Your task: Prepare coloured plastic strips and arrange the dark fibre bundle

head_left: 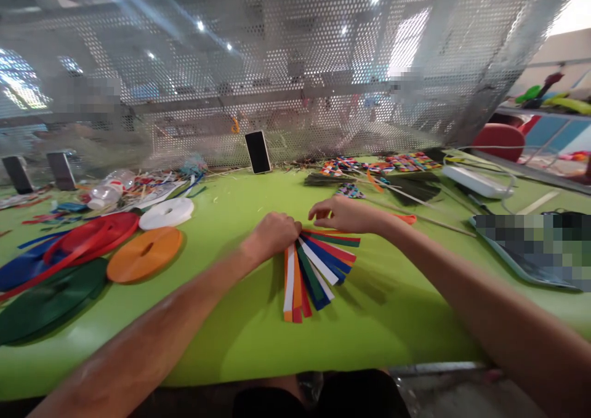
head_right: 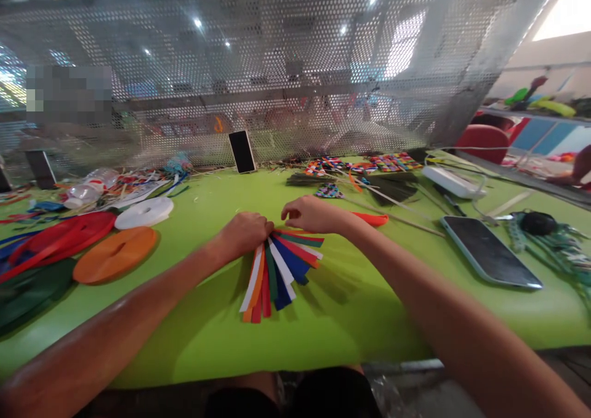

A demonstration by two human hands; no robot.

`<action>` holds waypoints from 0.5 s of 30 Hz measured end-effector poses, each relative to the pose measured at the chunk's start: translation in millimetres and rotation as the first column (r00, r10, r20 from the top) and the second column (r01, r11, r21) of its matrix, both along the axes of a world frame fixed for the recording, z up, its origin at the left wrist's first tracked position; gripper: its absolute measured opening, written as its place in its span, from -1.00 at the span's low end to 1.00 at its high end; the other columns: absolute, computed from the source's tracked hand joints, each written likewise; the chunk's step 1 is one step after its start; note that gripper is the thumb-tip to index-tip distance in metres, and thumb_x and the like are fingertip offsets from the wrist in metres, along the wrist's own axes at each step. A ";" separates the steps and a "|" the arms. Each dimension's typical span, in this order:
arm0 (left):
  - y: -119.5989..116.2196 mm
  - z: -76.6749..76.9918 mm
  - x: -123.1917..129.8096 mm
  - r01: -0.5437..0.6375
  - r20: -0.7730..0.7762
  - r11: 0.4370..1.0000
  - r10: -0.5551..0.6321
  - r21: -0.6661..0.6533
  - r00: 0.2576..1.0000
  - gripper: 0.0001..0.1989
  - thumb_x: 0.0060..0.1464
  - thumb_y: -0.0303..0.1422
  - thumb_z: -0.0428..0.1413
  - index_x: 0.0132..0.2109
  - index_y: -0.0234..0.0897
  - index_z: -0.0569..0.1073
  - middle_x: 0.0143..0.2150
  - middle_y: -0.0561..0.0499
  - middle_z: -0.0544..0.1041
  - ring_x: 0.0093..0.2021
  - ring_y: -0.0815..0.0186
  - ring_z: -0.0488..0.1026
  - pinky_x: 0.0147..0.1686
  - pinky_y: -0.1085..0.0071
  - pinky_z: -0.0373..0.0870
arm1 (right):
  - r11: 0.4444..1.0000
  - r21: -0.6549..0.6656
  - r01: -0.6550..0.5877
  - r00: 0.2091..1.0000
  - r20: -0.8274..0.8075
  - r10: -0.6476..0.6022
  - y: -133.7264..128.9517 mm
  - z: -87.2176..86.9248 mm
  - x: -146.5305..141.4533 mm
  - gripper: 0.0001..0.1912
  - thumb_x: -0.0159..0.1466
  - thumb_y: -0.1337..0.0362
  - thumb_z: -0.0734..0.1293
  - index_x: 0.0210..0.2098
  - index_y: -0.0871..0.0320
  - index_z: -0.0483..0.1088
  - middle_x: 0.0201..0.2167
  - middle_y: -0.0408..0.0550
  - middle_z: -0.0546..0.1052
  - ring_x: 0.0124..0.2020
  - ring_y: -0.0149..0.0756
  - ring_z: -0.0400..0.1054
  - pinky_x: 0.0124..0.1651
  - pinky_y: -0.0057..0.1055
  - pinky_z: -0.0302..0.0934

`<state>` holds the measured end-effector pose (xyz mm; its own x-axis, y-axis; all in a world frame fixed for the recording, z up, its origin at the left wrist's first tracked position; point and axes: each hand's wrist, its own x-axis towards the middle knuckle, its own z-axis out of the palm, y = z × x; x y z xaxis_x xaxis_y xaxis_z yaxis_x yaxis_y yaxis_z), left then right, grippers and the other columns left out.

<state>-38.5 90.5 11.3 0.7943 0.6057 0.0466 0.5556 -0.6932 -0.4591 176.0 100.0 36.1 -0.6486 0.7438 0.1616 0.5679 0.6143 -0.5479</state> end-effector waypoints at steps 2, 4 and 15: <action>0.3 0.2 -0.6 0.047 0.004 0.999 -0.047 0.025 0.999 -0.79 0.21 -0.54 -0.04 -0.26 -0.39 0.50 -0.40 -0.19 0.55 -0.34 0.11 0.54 -0.45 0.33 0.32 | 0.990 -0.122 -0.072 0.993 0.081 0.082 6.8 -2.1 6.8 -0.81 0.14 0.34 0.35 -0.27 0.17 0.57 -0.42 -0.07 0.59 -0.45 -0.36 0.38 -0.37 -0.45 0.19; -2.3 2.2 -0.2 0.132 0.013 0.990 -0.133 0.054 0.991 -0.79 0.24 -0.51 -0.05 -0.28 -0.38 0.47 -0.40 -0.16 0.53 -0.34 0.15 0.51 -0.44 0.34 0.30 | 0.963 -0.241 -0.122 0.991 0.031 0.133 11.9 -4.2 10.4 -0.82 0.18 0.26 0.33 -0.31 0.19 0.55 -0.46 -0.08 0.56 -0.46 -0.37 0.37 -0.39 -0.46 0.20; -11.7 14.8 -0.2 0.314 0.294 0.936 -0.348 0.159 0.890 -0.64 0.33 -0.35 -0.10 -0.46 -0.27 0.36 -0.50 -0.04 0.42 -0.44 0.26 0.31 -0.46 0.34 0.14 | 0.839 -0.512 -0.184 0.948 -0.318 0.014 3.4 -24.9 -19.8 -0.67 0.23 0.14 0.28 -0.58 0.19 0.32 -0.66 -0.26 0.22 -0.61 -0.51 -0.02 -0.54 -0.49 -0.06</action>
<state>-38.7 78.8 26.0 0.8818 0.2880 0.3734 0.4285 -0.8200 -0.3794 156.2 103.4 11.1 -0.7096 0.7031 -0.0458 0.2833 0.2253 -0.9322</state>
